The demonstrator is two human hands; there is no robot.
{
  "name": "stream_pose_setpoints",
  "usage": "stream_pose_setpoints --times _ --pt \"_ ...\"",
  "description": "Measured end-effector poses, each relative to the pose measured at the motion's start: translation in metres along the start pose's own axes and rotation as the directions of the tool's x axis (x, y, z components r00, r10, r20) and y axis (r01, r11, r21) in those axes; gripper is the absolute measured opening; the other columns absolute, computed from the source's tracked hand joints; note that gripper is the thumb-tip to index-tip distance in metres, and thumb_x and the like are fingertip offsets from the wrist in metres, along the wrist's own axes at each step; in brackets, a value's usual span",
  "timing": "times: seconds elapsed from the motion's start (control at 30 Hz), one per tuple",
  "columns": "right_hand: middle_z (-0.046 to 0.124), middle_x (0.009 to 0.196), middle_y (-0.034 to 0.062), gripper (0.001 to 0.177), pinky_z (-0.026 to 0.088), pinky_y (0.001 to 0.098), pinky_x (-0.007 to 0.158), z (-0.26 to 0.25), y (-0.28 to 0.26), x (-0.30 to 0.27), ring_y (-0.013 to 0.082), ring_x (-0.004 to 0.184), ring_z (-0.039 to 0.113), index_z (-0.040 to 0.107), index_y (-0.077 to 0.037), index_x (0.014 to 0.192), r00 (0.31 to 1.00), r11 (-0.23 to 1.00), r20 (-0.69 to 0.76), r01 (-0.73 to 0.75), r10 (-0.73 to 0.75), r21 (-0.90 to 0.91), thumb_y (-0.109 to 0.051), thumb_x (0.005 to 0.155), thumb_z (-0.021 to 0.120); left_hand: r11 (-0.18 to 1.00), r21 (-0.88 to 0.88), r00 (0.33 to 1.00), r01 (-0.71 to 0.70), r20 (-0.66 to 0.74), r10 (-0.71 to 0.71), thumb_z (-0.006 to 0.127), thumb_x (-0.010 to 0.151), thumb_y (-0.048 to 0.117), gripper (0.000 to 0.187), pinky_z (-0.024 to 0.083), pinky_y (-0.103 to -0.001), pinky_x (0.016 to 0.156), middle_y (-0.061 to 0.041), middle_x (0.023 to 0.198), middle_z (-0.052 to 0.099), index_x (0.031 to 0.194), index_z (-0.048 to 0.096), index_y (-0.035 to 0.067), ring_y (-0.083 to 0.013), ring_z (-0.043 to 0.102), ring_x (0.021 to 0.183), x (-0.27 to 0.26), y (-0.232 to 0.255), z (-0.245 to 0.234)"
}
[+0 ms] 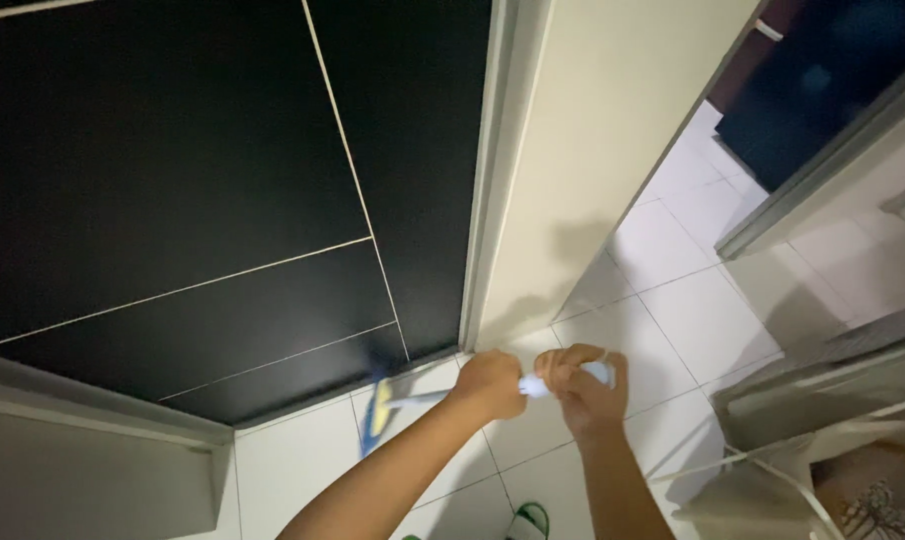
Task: Sweeping the floor using a broom in a home hallway area.
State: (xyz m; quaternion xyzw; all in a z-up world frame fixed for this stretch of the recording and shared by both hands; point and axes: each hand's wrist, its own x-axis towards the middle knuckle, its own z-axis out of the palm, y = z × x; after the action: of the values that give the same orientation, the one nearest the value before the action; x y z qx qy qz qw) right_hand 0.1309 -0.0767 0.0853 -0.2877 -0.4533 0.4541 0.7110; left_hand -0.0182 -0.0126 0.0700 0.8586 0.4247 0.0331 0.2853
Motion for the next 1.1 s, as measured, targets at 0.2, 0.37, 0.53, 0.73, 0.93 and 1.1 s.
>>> stream_pose_setpoints --times 0.2,0.37,0.53,0.73,0.93,1.1 --pt "0.050 0.059 0.0051 0.023 0.044 0.0396 0.060 0.006 0.031 -0.004 0.0185 0.055 0.048 0.051 -0.004 0.059 0.995 0.993 0.052 -0.082 0.087 -0.082 0.004 0.077 0.062 0.990 0.013 0.986 0.142 0.085 -0.142 0.073 0.073 0.018 0.023 0.057 -0.047 0.085 -0.022 0.098 0.072 0.091 0.077 0.004 -0.0382 0.071 0.095 0.019 -0.051 0.048" --pt "0.066 0.058 0.0035 0.007 0.052 0.0326 0.055 0.011 0.055 -0.014 0.0143 0.055 0.064 0.064 -0.006 0.065 0.969 0.704 -0.079 -0.226 0.235 -0.673 -0.009 0.069 0.068 0.999 -0.043 0.984 0.022 0.177 -0.015 0.066 0.085 0.023 0.025 0.057 -0.046 0.086 -0.021 0.102 0.074 0.099 0.076 0.005 -0.0380 0.071 0.095 0.027 -0.047 0.059" --pt "0.065 0.061 0.0052 0.012 0.049 0.0293 0.058 0.024 0.047 -0.014 0.0147 0.058 0.062 0.062 -0.003 0.065 0.982 0.717 0.109 -0.034 0.153 -0.696 -0.011 0.070 0.070 0.993 -0.095 0.996 -0.063 0.058 0.069 0.067 0.081 0.023 0.027 0.056 -0.047 0.083 -0.021 0.098 0.074 0.100 0.077 0.008 -0.0386 0.070 0.092 0.023 -0.025 0.052" --pt "0.061 0.054 0.0039 0.017 0.048 0.0302 0.050 0.013 0.020 -0.013 0.0137 0.048 0.058 0.060 -0.005 0.059 0.983 0.703 0.136 0.010 0.124 -0.711 -0.011 0.066 0.074 0.974 -0.142 0.980 -0.174 -0.123 0.157 0.068 0.075 0.024 0.031 0.055 -0.049 0.078 -0.021 0.093 0.074 0.100 0.079 0.011 -0.0394 0.069 0.087 0.017 0.001 0.024" --pt "0.053 0.059 0.0054 0.019 0.044 0.0349 0.058 0.047 -0.034 -0.009 0.0175 0.055 0.049 0.054 -0.002 0.062 0.990 0.970 0.139 0.034 0.000 -0.241 -0.001 0.075 0.067 0.995 -0.012 0.987 -0.101 -0.125 0.098 0.069 0.072 0.028 0.025 0.056 -0.048 0.083 -0.020 0.088 0.073 0.086 0.078 0.008 -0.0390 0.070 0.088 -0.016 0.011 -0.011" --pt "0.052 0.058 0.0068 0.022 0.043 0.0362 0.060 0.039 0.014 -0.019 0.0174 0.054 0.046 0.053 0.000 0.063 0.995 0.999 0.096 -0.033 0.032 0.002 0.003 0.080 0.067 0.998 -0.003 0.990 -0.067 -0.125 0.066 0.070 0.067 0.024 0.023 0.057 -0.046 0.087 -0.019 0.087 0.074 0.079 0.078 0.007 -0.0376 0.071 0.090 -0.025 -0.039 0.019"
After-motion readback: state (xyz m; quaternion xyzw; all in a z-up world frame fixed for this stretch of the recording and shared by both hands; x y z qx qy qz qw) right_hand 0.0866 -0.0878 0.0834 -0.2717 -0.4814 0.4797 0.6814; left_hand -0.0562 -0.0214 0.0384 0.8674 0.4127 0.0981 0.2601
